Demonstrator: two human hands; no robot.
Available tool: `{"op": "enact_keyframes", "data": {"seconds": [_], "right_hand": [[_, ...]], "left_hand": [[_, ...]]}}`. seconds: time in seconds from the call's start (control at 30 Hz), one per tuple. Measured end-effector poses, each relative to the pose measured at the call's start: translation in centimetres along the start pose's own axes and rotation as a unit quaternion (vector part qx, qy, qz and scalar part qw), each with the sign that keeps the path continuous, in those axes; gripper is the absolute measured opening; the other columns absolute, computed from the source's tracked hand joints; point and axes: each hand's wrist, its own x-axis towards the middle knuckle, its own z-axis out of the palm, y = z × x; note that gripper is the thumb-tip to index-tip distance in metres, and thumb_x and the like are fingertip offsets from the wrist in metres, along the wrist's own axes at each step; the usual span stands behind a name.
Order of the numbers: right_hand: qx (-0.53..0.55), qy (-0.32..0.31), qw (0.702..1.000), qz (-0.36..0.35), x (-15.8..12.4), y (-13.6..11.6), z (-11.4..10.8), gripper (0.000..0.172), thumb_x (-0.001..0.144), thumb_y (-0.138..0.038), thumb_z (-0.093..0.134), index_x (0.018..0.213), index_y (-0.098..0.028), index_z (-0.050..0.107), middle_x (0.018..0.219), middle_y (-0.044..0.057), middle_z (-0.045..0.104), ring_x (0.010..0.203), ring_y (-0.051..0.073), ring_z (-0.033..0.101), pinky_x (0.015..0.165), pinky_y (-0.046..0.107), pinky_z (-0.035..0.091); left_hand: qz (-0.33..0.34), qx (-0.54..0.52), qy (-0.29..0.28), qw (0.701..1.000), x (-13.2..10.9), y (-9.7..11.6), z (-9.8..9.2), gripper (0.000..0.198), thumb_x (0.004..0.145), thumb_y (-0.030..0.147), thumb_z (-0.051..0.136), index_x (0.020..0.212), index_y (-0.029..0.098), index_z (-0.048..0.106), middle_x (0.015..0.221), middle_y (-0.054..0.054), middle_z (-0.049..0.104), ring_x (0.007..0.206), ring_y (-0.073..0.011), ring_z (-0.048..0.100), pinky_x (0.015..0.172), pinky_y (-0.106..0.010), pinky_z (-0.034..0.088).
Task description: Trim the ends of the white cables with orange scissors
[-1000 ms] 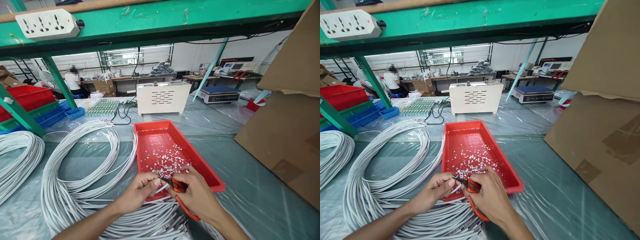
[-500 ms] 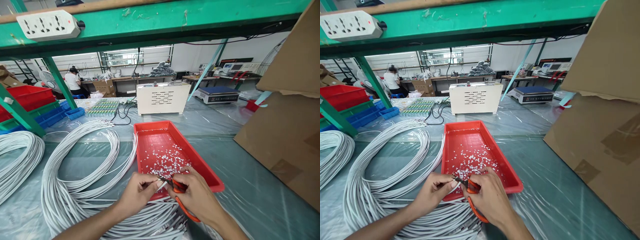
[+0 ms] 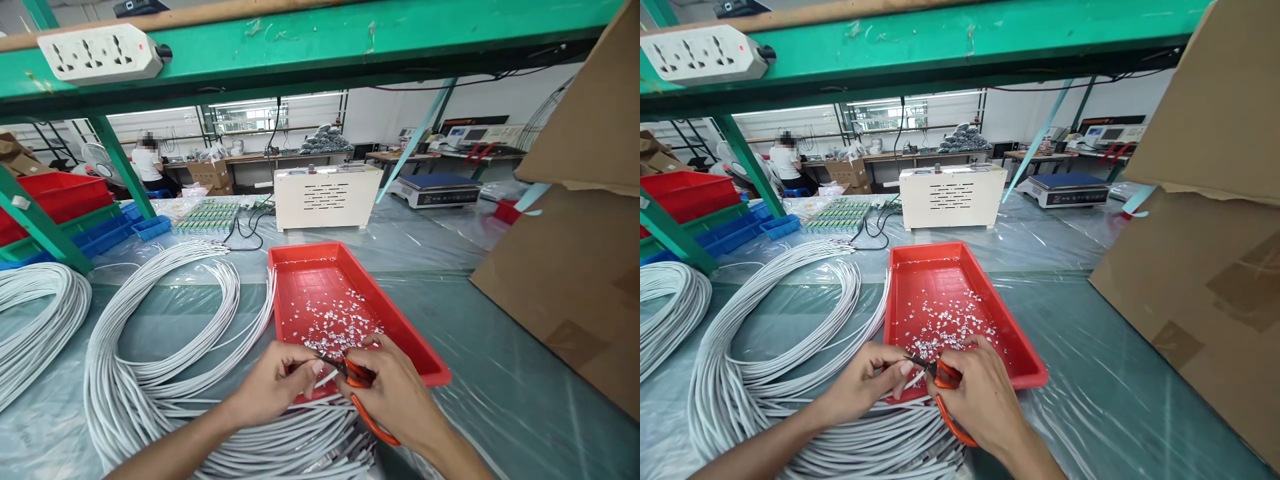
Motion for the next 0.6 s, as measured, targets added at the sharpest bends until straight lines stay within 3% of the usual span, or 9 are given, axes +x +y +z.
{"op": "enact_keyframes", "data": {"seconds": [0.3,0.6], "right_hand": [[-0.021,-0.017,1.000,-0.004,0.13,0.02,0.03,0.036,0.073,-0.026,0.049,0.050,-0.019,0.022,0.044,-0.005,0.035,0.055,0.014,0.042,0.060,0.025,0.030],[-0.017,-0.012,1.000,-0.012,-0.08,0.04,-0.12,0.033,0.070,-0.022,0.050,0.049,-0.019,0.025,0.044,-0.005,0.038,0.055,0.014,0.043,0.060,0.026,0.031]], "left_hand": [[-0.013,0.036,0.036,0.999,-0.01,0.23,-0.03,0.037,0.083,0.033,0.047,0.061,0.008,0.062,0.048,0.002,0.044,0.048,-0.0087,0.034,0.047,-0.021,0.025],[0.017,0.123,0.092,0.988,-0.34,0.71,0.45,0.034,0.082,0.030,0.047,0.063,0.009,0.066,0.051,0.002,0.044,0.049,-0.0092,0.032,0.046,-0.021,0.024]]}}
